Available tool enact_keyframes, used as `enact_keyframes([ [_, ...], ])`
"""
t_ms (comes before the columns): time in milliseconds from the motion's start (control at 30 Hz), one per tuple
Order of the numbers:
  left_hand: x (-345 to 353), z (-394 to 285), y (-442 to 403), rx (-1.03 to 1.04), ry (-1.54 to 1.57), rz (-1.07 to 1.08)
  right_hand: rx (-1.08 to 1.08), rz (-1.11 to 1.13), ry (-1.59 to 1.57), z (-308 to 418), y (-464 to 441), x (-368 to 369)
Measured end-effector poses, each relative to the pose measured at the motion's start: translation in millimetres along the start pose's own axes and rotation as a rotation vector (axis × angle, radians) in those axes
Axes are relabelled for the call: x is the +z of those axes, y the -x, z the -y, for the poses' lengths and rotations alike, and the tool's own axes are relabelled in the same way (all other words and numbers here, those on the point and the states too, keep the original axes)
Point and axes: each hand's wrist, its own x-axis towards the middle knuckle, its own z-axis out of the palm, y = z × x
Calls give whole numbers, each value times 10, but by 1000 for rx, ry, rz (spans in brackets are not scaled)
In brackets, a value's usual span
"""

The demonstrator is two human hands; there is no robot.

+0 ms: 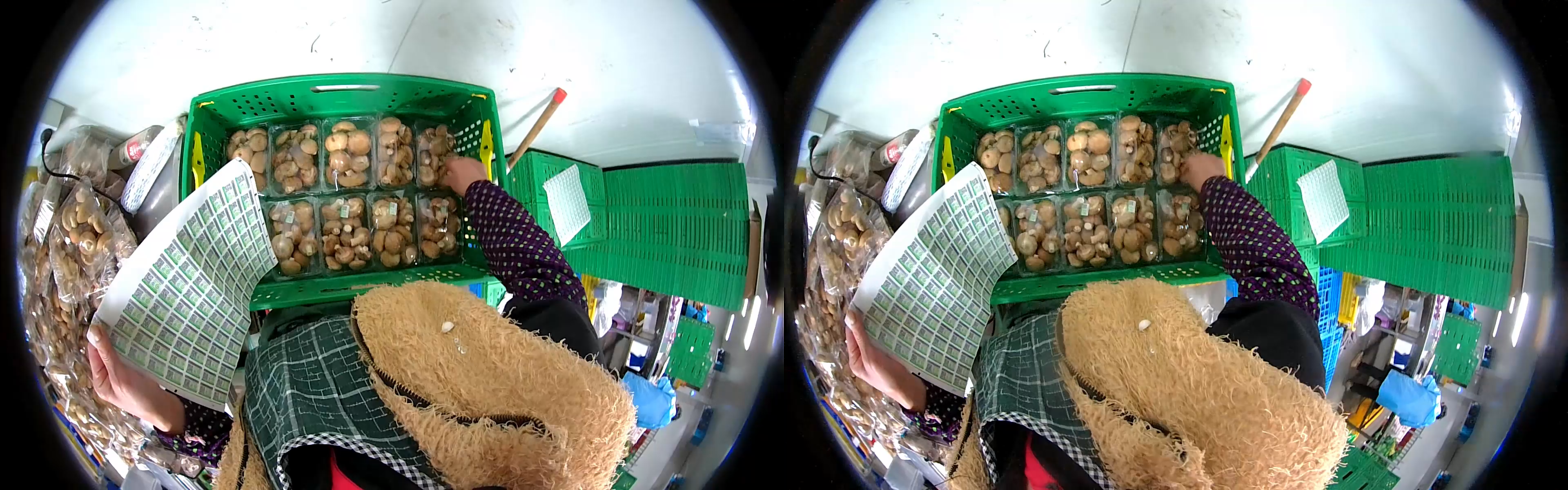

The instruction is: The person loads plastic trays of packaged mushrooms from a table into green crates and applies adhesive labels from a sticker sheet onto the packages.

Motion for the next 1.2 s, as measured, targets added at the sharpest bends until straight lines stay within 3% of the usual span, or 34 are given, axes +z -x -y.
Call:
enact_keyframes([
  [33,2,23,11,-1,2,-12,51,-68,-76,-86,-147,-70],
  [133,-8,0,42,-12,48,0,-91,-149,-224,-217,-517,-307],
  [233,-1,-68,62,-9,46,3,-185,-213,-172,-195,-718,-368],
  [300,-27,-53,45,3,43,60,-212,-199,49,-117,-794,-391],
  [433,-47,25,18,36,37,30,-167,-217,141,121,-844,-771],
  [500,8,-20,66,30,29,20,-208,-149,64,265,-920,-892],
  [567,10,-45,79,33,36,54,-514,-151,-265,410,-1076,-813],
  [633,-9,-10,82,31,77,35,-435,-13,-356,655,-1134,-670],
  [667,-46,23,59,39,74,40,-526,-41,-396,666,-1251,-497],
  [900,-203,129,17,66,81,56,-454,200,-345,678,-1282,-682],
  [967,-200,121,27,72,87,49,-498,152,-319,667,-1222,-642],
  [1033,-214,122,36,84,79,91,-508,-166,-288,641,-1254,-461],
  [1067,-232,156,7,96,84,82,-519,-167,-286,676,-1226,-498],
  [1133,-212,152,3,93,71,53,-482,-400,-3,735,-1186,-565],
  [1200,-188,103,20,91,51,46,-487,-397,0,904,-1147,-702],
])
